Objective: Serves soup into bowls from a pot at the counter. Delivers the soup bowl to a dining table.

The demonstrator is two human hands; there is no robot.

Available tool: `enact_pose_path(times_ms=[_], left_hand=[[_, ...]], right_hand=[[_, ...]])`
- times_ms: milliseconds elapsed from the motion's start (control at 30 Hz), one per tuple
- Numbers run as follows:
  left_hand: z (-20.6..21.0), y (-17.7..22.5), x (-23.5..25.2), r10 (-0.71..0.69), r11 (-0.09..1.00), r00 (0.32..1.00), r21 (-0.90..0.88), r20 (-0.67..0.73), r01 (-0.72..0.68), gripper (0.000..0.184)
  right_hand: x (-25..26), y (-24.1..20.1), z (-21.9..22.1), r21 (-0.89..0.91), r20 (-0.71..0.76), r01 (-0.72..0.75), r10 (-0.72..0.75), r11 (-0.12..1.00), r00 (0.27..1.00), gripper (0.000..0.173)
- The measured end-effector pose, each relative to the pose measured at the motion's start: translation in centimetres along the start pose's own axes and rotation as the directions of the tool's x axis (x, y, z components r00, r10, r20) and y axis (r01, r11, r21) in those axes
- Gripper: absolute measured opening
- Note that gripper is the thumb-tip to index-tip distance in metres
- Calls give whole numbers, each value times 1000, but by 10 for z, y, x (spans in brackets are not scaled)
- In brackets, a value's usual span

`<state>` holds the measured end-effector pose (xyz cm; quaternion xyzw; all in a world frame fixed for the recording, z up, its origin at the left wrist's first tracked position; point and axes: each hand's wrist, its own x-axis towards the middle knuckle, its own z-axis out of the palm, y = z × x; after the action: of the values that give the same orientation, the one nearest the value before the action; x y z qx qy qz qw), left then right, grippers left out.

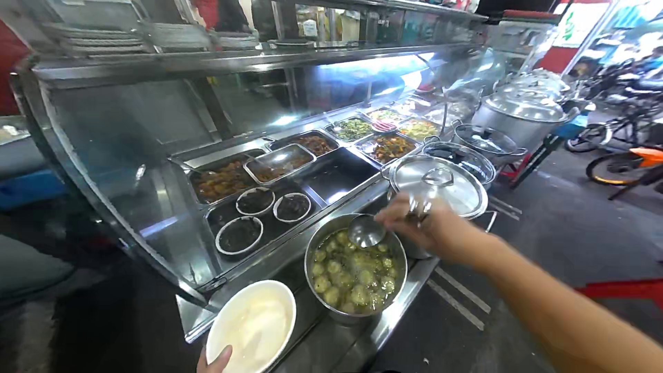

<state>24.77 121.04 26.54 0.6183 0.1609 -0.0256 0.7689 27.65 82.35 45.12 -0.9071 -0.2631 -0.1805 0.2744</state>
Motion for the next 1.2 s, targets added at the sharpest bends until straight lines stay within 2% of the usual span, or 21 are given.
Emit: enact_pose_path(times_ms=[67,133,200,267,367,467,833,900,967,1067,1133,1200], left_hand=[[1,2,0,6,1000,1000,2,10,-6,54],[3,4,1,8,1000,1000,-10,7,-8,46],[5,6,2,-8,1000,1000,-12,18,8,47],[9,9,4,-37,999,999,-9,38,37,52],[15,12,5,-58,998,997,-7,43,59,50],[18,12,7,-53,999,997,-7,49,53,52],[33,12,13,-61,998,997,29,53,60,55],[35,12,13,-59,998,997,32,52,58,56],[37,14,12,-58,998,997,35,46,56,56],[38,16,12,-61,998,997,36,45,59,57],[37,16,13,-55,998,997,23,45,54,56],[36,18,12,-48,999,998,22,35,47,56]], right_hand=[[-26,21,47,-15,-11,44,-44,999,999,21],[-50,33,83,0,23,9,-9,1000,1000,30],[-69,41,108,20,45,-56,55,998,997,34],[-83,45,127,3,28,-75,75,997,997,31],[-97,47,148,-139,-73,-31,21,990,997,22],[-103,42,155,-210,-120,-35,10,977,993,12],[-117,-8,150,-152,-61,-17,8,988,998,10],[-116,-14,151,-58,-109,-114,107,992,988,13],[-114,-17,148,110,-138,-285,299,952,944,22],[-107,-11,138,369,-135,-510,587,777,798,30],[-99,-6,129,488,-177,-523,666,699,725,28],[-94,-2,121,537,-230,-477,664,696,711,26]])
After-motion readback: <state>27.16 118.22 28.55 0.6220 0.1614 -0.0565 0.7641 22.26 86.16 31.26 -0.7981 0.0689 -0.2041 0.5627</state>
